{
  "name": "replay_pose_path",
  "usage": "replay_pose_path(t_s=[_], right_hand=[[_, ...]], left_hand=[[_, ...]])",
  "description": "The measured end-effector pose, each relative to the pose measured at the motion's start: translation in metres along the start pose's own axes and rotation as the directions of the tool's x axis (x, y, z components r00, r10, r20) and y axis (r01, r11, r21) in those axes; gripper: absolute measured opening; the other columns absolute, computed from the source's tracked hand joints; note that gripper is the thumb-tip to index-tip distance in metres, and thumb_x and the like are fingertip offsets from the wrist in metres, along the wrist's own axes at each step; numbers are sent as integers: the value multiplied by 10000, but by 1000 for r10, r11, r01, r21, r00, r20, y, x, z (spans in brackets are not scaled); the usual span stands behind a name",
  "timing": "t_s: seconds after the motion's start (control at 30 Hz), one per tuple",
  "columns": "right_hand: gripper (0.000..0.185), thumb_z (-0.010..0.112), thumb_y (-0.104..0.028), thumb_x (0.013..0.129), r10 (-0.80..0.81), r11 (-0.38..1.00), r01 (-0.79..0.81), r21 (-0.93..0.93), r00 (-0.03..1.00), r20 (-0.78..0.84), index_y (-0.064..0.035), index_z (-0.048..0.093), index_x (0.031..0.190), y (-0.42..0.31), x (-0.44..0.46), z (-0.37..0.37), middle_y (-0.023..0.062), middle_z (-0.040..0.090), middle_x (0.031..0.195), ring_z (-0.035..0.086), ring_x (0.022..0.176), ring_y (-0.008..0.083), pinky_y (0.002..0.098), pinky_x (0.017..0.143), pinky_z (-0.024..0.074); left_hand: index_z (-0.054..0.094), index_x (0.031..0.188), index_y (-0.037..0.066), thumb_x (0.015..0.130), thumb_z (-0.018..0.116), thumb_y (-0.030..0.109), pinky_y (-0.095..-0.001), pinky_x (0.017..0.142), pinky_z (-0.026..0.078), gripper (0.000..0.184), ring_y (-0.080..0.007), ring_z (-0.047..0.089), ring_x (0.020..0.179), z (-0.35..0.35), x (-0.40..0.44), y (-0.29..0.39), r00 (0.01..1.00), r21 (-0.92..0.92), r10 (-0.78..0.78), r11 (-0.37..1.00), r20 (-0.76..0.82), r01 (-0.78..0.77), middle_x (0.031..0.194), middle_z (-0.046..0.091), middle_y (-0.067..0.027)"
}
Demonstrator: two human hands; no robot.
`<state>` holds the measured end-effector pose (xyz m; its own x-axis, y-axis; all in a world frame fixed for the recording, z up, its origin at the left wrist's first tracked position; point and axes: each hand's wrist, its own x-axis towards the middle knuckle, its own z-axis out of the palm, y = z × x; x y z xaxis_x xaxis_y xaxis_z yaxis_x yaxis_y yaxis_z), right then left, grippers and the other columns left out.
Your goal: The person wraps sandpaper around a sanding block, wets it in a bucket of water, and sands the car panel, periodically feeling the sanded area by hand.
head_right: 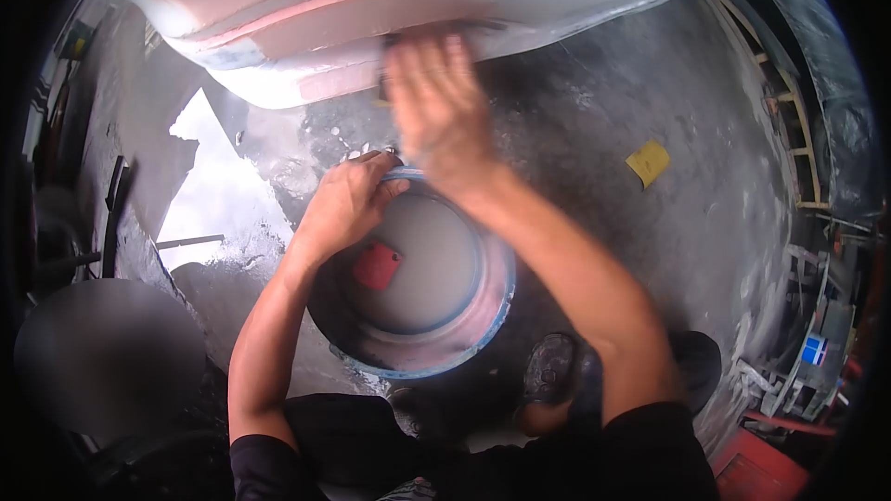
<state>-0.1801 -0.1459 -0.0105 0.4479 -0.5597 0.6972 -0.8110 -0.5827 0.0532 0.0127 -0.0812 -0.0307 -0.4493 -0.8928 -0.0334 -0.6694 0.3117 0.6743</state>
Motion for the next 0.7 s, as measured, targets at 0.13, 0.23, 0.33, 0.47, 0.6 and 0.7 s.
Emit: replay_pose_path(t_s=[0.13,0.23,0.33,0.47,0.6,0.7], right_hand=[[418,626,-112,1004,-174,979,171,107,985,20,73,737,1361,-7,16,7,269,761,1379,734,1308,424,660,1240,462],[424,666,-93,973,-145,989,146,-7,986,80,71,742,1357,44,-3,-17,271,783,1324,765,1235,431,648,1217,483],[437,667,-88,953,-67,998,67,-8,997,24,89,736,1347,16,3,0,284,780,1301,771,1209,432,635,1196,504],[464,672,-79,915,-198,977,192,96,979,54,81,729,1347,8,25,-2,255,766,1345,746,1250,415,624,1169,523],[450,675,-83,927,-183,983,185,-14,981,70,73,740,1344,42,-1,-16,245,775,1333,743,1261,418,631,1163,527],[408,644,-110,995,-78,996,77,40,997,28,74,751,1344,-11,11,6,273,765,1370,747,1285,423,652,1205,501]], left_hand=[[697,1130,-11,1060,728,255,-586,911,567,277,-501,732,1032,5,1,-6,991,-33,92,995,-96,-96,1101,753,-256],[701,1121,-8,1059,728,250,-587,903,570,267,-496,737,1028,-3,-1,2,1000,33,1,999,-13,0,1108,757,-247],[707,1134,-2,1060,728,258,-588,897,571,271,-495,739,1022,-1,1,1,1000,27,-11,1000,-1,11,1109,757,-244],[719,1226,-3,1071,712,285,-590,931,552,327,-520,709,1096,4,3,-4,999,-23,39,999,-5,-39,1195,759,-250],[721,1214,-11,1073,710,284,-589,935,552,327,-517,713,1092,-6,-1,4,999,1,-37,999,-2,37,1199,759,-259],[716,1226,-12,1072,713,290,-587,934,554,338,-517,714,1087,3,1,-10,998,49,-36,998,48,34,1201,758,-258]])
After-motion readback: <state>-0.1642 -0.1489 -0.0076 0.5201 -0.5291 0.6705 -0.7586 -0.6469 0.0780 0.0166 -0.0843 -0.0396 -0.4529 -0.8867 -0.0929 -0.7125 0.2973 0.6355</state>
